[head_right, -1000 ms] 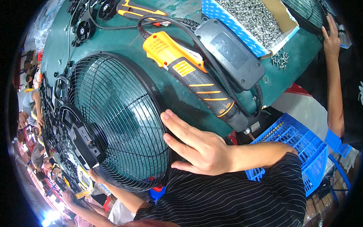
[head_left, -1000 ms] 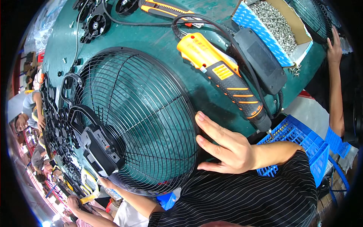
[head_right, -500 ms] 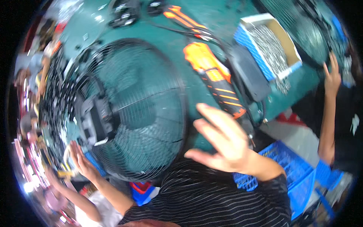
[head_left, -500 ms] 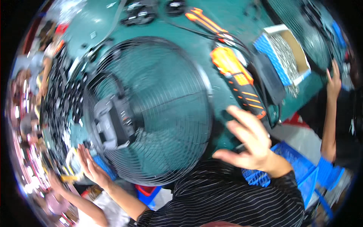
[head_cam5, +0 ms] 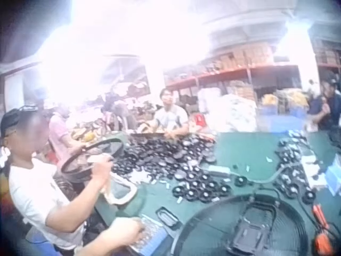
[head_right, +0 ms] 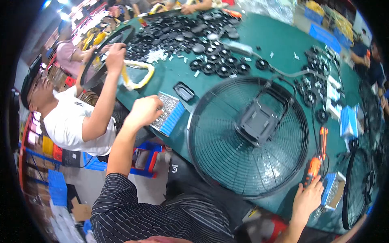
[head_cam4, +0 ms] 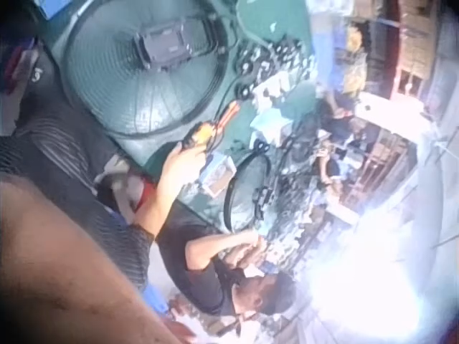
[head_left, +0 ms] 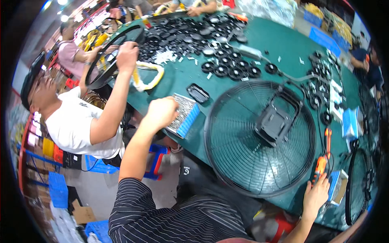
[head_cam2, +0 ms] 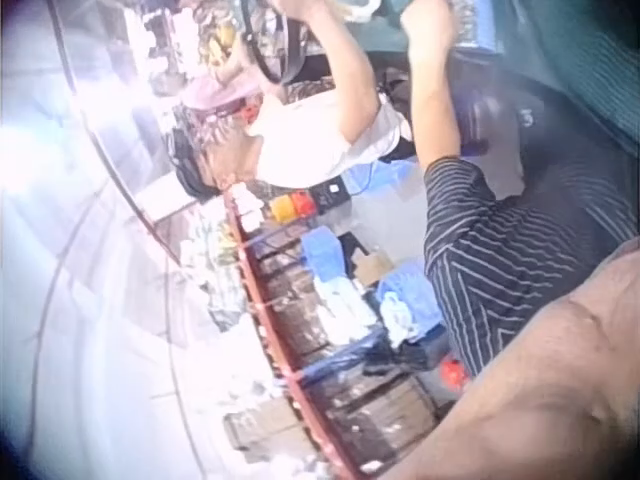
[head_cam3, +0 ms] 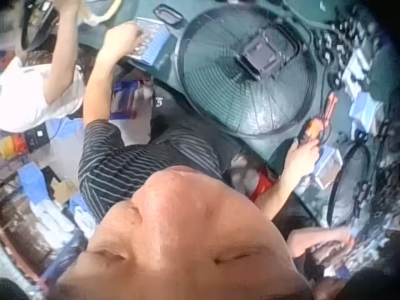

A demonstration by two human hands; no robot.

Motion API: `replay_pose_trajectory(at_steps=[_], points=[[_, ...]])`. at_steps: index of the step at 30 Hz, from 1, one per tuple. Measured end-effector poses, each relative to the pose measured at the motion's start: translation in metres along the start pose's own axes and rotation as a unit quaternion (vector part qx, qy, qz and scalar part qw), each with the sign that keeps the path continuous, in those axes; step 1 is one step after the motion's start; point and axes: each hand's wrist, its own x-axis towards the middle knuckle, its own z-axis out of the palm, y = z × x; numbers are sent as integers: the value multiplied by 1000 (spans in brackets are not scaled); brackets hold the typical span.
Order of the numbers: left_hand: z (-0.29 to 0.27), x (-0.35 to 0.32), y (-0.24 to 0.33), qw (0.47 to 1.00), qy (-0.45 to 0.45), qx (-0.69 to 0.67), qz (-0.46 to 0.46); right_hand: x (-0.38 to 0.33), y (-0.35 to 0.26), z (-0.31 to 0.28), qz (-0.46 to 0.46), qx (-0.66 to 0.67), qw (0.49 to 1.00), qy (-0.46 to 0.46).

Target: Assembling the metal guard and components of an electric fan on a production line.

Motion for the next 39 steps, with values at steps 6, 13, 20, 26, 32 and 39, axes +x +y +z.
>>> replay_pose_trajectory(at_steps=[6, 13, 20, 26, 32, 39], points=[[9, 3, -11, 999, 18, -38, -11, 8, 4, -2, 2, 28, 996, 80], [11, -8, -18, 990, 91, -110, -1, -10, 43, -17, 89, 515, 845, 115], [-1, -16, 1, 950, 146, -271, -47, -56, 62, -37, 96, 652, 721, 212], [-18, -22, 38, 891, 116, -437, 45, -53, 10, -10, 9, 657, 695, 291], [-43, -15, 111, 837, -5, -513, 189, -34, -11, -20, 12, 751, 612, 247], [-65, -2, 218, 779, -141, -487, 369, -17, -17, -80, 16, 840, 452, 301]])
